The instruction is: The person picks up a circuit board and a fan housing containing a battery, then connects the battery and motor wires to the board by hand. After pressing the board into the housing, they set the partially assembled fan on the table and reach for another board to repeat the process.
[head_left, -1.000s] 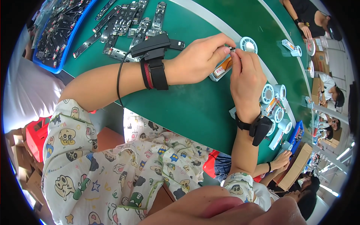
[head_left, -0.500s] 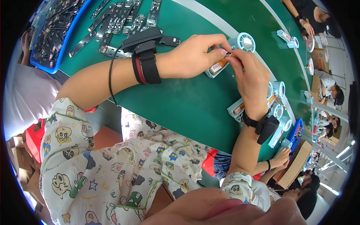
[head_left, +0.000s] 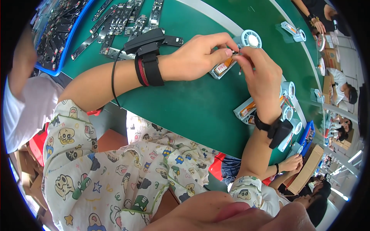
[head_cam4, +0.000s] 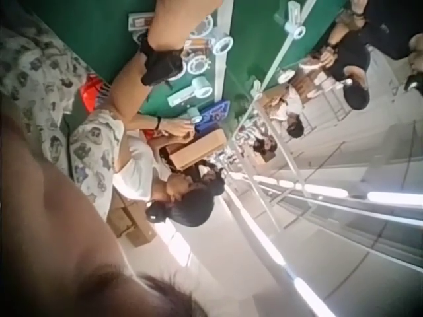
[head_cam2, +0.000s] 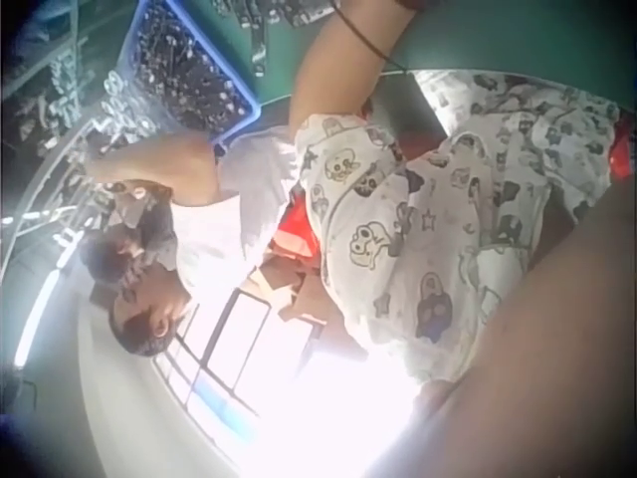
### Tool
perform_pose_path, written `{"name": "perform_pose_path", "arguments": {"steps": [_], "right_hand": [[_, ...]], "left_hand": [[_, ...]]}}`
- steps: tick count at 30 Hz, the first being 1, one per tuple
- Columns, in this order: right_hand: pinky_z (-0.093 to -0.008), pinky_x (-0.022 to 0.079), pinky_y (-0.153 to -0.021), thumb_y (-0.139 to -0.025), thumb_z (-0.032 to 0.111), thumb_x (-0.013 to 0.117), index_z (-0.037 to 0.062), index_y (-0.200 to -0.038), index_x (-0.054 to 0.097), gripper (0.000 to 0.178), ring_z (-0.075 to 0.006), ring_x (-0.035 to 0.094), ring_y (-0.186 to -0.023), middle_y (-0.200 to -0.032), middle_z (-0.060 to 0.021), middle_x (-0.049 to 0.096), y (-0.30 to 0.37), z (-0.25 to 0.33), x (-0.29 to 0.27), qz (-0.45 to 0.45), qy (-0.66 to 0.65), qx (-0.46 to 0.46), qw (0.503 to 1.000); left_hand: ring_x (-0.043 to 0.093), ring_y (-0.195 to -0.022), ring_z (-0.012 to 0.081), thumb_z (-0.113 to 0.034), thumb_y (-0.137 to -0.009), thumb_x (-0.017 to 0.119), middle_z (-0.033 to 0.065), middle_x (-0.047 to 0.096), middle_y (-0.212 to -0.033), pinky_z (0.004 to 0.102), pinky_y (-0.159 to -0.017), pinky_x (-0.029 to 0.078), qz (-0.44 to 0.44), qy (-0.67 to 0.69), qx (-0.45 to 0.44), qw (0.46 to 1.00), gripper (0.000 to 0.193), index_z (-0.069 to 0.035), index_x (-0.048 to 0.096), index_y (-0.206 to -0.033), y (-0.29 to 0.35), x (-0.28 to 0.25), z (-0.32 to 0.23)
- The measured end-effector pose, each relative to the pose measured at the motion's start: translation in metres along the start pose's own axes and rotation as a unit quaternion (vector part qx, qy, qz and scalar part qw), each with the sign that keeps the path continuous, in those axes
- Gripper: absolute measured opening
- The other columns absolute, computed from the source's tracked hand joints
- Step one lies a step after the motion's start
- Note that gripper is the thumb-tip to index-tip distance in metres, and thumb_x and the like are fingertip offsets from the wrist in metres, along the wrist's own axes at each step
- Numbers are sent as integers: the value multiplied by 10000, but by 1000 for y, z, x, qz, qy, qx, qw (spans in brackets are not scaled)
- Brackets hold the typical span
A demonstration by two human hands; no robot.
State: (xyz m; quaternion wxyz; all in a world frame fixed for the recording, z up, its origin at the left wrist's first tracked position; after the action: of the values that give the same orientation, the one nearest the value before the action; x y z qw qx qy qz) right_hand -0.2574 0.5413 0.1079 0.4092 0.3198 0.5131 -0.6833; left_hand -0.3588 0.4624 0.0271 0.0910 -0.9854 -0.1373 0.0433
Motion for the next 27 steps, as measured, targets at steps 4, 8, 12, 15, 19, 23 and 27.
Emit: {"name": "perform_pose_path", "arguments": {"steps": [4,8,12,15,19,23,27], "right_hand": [[-319,493,-589,-880,127,788,13,-933,643,193,-189,632,-659,-769,-78,649,1,-6,-24,42,-63,161,984],[-284,499,-603,-886,119,789,-14,-925,635,207,-128,623,-656,-772,-64,669,13,-13,-19,144,-74,309,937],[-315,535,-625,-868,135,786,-25,-928,634,228,-197,666,-652,-788,-119,703,16,-10,1,172,-98,334,921],[-305,544,-636,-875,116,764,-30,-939,641,201,-182,666,-649,-778,-116,706,12,-12,3,121,-121,307,936],[-291,552,-656,-888,82,729,-32,-960,657,153,-150,681,-681,-794,-107,717,11,-18,-5,57,-162,294,940],[-233,520,-683,-914,30,713,-21,-985,675,95,-86,646,-730,-844,-25,696,9,-23,-5,51,-174,310,933],[-240,539,-698,-926,31,709,-21,-1004,687,96,-97,678,-766,-883,-46,723,13,-28,5,61,-197,339,918]], "left_hand": [[565,-880,55,-190,-1073,561,9,591,-1037,243,-755,479,-41,35,-37,998,262,-17,589,-1268,0,-4,5],[554,-868,42,-207,-1064,584,-4,562,-1001,231,-720,470,-62,56,-58,995,300,-15,584,-1295,1,-8,1],[551,-863,41,-216,-1062,591,-1,577,-1033,237,-708,470,-58,44,-47,996,342,-21,573,-1343,0,-10,0],[549,-861,47,-217,-1063,588,1,593,-1053,237,-723,473,-57,39,-52,996,364,-25,564,-1371,1,-9,0],[549,-862,57,-218,-1066,581,6,622,-1074,239,-756,481,-69,36,-29,997,379,-29,558,-1394,2,-7,1],[558,-881,66,-207,-1071,569,9,647,-1083,244,-801,492,-62,48,1,997,373,-29,559,-1399,0,-5,0],[572,-906,69,-191,-1074,560,13,659,-1091,249,-828,500,-38,73,-13,997,364,-26,560,-1399,0,-4,2]]}}
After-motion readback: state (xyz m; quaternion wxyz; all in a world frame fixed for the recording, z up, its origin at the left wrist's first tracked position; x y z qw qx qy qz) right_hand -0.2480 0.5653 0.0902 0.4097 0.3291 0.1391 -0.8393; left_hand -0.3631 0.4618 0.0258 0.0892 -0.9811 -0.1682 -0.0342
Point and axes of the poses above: each hand's wrist, its own y-axis away from the middle knuckle, its own x-axis out of the palm, z = x × y, the point moved 8 cm from there along -y, towards the middle knuckle
